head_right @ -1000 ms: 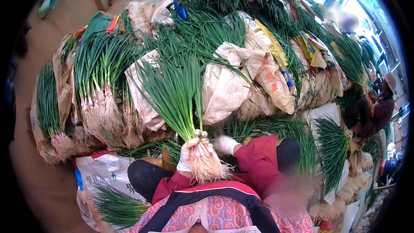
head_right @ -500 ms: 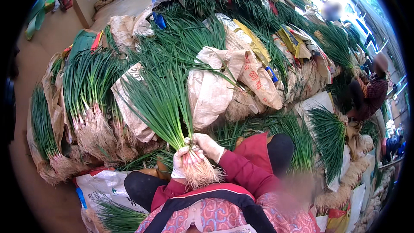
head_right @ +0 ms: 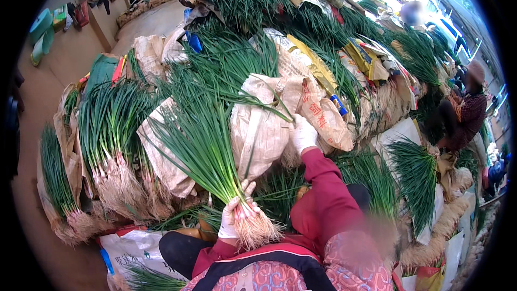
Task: The person sorts and bunches green onions by hand, picking up stems from a large pile on the floor and organizing them into held bundles.
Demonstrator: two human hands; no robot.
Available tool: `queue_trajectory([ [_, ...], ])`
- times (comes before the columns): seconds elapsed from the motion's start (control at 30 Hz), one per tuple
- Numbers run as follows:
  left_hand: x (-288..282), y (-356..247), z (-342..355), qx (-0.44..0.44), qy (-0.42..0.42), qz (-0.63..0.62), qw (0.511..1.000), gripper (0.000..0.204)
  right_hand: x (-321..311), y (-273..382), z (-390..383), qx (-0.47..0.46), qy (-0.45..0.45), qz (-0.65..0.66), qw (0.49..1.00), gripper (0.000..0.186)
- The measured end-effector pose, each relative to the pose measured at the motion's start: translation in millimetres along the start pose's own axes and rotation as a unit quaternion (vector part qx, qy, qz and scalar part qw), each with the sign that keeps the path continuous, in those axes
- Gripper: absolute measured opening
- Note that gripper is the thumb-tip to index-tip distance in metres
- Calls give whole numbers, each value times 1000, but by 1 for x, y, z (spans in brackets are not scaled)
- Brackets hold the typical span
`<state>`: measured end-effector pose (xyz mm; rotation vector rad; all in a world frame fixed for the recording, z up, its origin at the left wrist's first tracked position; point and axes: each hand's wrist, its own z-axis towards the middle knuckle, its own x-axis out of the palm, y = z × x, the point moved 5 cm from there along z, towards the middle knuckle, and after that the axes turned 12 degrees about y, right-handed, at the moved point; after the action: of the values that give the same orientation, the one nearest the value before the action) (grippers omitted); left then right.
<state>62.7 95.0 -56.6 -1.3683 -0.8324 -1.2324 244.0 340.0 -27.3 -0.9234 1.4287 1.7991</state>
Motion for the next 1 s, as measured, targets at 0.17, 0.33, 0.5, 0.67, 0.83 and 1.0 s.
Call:
queue_trajectory([
  [0.17,-21,5,2,-4,-15,-10,1000,40,18,-34,8,39,105,-124,986,24],
  [0.33,-29,2,3,-4,-50,66,997,30,0,38,-85,-8,206,232,950,25],
  [0.5,-22,9,8,-12,-60,56,997,34,39,66,-199,25,305,518,799,14],
  [0.67,-26,9,-4,-10,-99,71,993,30,20,93,-162,-63,297,233,924,30],
  [0.83,-33,3,-21,-5,-145,81,986,21,66,115,-153,-70,433,297,848,25],
  [1.0,-31,-3,-29,3,-155,50,987,20,48,136,-158,-195,263,34,944,22],
])
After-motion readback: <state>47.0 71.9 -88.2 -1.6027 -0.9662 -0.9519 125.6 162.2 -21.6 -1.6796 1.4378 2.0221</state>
